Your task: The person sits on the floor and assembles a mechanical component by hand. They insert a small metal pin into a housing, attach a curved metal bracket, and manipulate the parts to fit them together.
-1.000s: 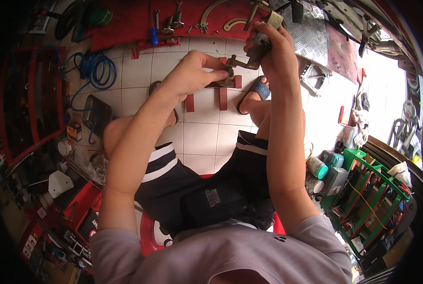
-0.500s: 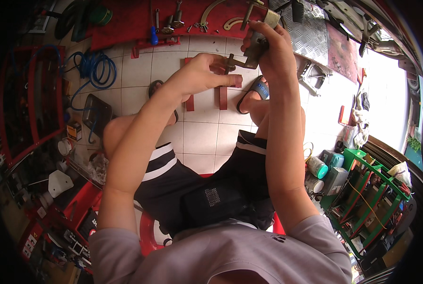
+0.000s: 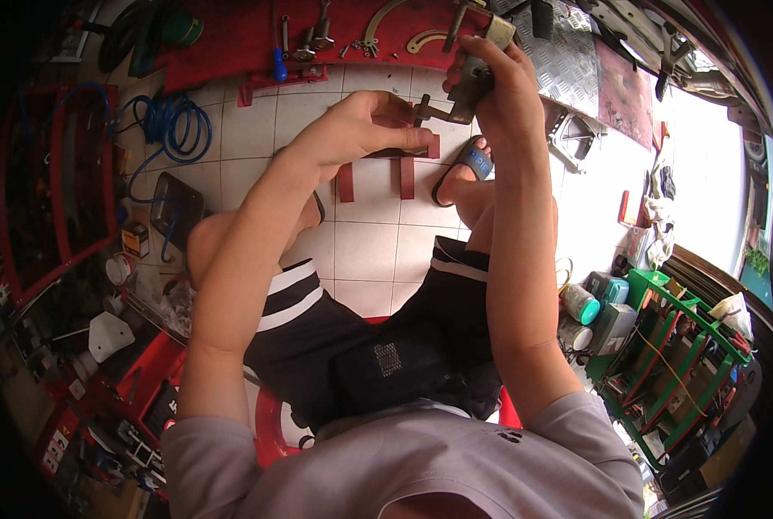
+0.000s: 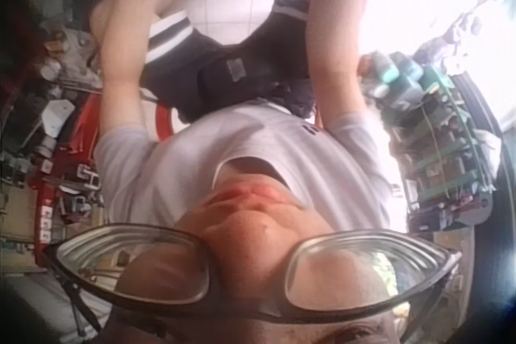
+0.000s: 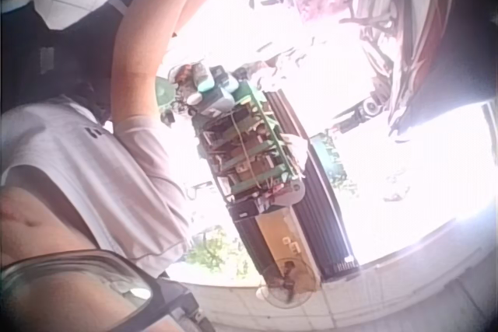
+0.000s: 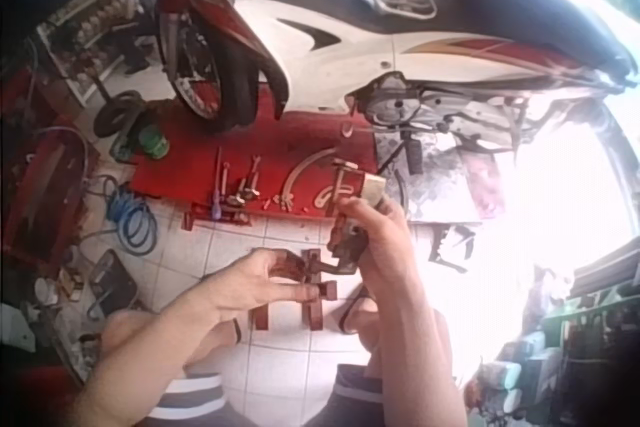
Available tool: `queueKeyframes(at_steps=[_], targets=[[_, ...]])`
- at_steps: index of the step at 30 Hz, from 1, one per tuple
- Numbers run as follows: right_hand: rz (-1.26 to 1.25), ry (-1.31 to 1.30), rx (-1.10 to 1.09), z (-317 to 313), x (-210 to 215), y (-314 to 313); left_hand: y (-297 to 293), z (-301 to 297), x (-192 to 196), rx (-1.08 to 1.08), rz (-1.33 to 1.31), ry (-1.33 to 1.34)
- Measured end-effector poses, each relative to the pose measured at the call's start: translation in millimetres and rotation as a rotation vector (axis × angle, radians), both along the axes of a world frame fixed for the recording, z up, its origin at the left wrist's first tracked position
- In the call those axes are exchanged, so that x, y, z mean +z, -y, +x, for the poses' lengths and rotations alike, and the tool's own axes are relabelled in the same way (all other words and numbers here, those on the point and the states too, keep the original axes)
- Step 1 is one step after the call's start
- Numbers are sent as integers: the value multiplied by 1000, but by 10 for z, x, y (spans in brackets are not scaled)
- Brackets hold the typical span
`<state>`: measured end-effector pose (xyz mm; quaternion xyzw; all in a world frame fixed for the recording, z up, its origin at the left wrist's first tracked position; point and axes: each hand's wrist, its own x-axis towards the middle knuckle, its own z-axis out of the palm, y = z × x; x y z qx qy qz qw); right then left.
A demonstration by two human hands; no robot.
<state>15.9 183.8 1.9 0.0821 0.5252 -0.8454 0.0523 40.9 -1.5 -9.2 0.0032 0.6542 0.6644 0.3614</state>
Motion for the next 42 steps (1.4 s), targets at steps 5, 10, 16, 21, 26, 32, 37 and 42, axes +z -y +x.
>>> queueKeyframes(at_steps=[5, 10, 16, 21, 26, 32, 37, 42], targets=[[5, 14, -5, -2, 19, 4, 25, -17, -70, -34, 1, 70], [3, 0, 8, 0, -13, -14, -8, -25, -60, -15, 12, -36], [25, 2, 2, 1, 10, 11, 21, -26, -190, -1, 38, 63], [22, 30, 0, -8, 17, -8, -3, -15, -90, 18, 86, 103], [13, 52, 0, 11, 48, 33, 44, -31, -105, -76, 49, 123], [38, 60, -16, 2, 42, 42, -13, -16, -126, -18, 73, 119], [20, 25, -2, 5, 42, 56, 64, -61, -150, -103, -8, 82], [-18, 3, 12, 0, 32, 27, 65, -70, -100, -52, 4, 87]])
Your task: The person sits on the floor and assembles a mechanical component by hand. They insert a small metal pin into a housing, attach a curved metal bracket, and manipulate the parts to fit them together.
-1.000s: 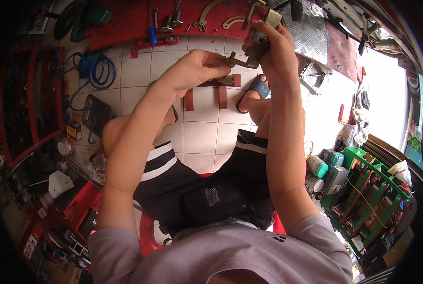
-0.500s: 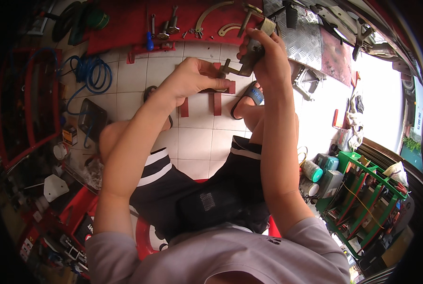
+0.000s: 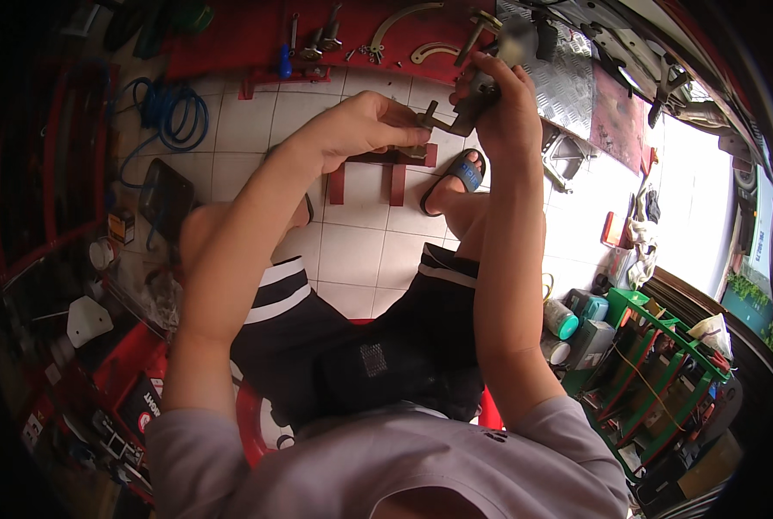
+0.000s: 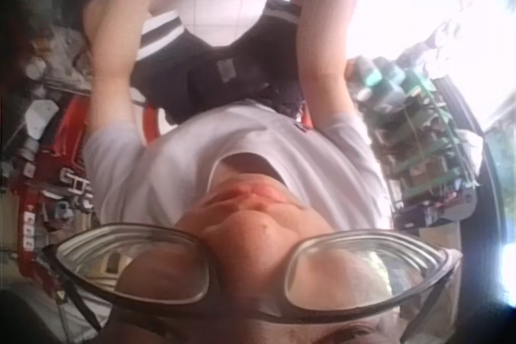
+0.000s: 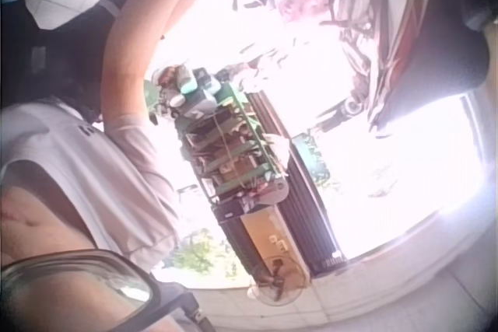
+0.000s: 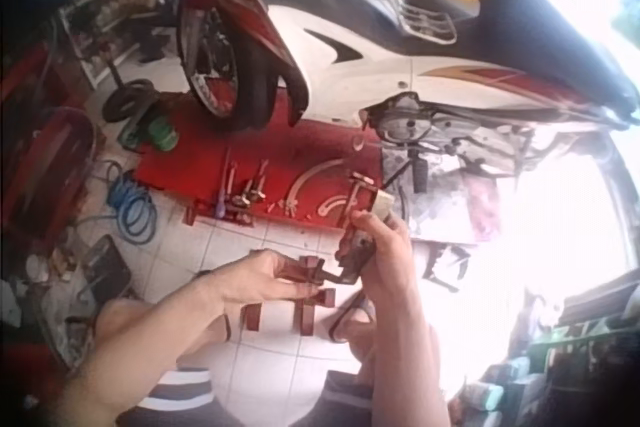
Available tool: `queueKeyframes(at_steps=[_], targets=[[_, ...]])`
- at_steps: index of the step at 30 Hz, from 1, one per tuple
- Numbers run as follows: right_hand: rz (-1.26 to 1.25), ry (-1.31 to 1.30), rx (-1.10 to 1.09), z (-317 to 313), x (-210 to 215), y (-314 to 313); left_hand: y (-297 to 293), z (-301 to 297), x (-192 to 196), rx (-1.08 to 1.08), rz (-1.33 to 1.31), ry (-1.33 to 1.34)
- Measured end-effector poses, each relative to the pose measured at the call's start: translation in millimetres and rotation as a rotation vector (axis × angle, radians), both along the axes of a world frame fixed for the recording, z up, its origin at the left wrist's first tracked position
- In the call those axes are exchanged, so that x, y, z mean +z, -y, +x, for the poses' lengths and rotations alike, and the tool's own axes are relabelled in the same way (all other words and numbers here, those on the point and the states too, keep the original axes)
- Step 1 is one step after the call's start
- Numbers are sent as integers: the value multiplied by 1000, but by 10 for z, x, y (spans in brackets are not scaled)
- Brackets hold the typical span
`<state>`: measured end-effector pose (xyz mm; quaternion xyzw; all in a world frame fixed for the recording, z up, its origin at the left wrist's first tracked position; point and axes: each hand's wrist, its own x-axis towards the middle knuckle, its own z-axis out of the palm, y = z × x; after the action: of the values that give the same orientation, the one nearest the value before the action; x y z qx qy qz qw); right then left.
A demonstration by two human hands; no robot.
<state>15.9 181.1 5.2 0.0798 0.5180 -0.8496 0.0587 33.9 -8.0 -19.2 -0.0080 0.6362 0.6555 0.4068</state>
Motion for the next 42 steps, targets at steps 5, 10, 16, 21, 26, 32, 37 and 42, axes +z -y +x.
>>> queueKeyframes(at_steps=[5, 10, 16, 21, 26, 32, 37, 42], targets=[[17, 11, 8, -1, -1, 11, 73, -39, -53, -116, 53, -72], [-5, -5, 12, 1, -16, -14, 7, -6, -70, 5, 61, -45], [-22, 12, 4, 7, -8, 9, 9, -23, -123, -68, 28, -37], [0, -7, 1, 3, -10, -12, -14, -3, -19, -2, 82, 40], [-35, -3, 16, 3, -9, -13, 9, -31, -76, -82, 101, 40], [40, 20, -16, 6, -11, -39, 48, -46, -27, 39, 44, 115], [17, 18, -5, 12, 0, -56, 90, -53, -73, -3, 91, 119], [9, 22, 1, 17, 9, -51, 25, -34, 21, -43, 158, 165]])
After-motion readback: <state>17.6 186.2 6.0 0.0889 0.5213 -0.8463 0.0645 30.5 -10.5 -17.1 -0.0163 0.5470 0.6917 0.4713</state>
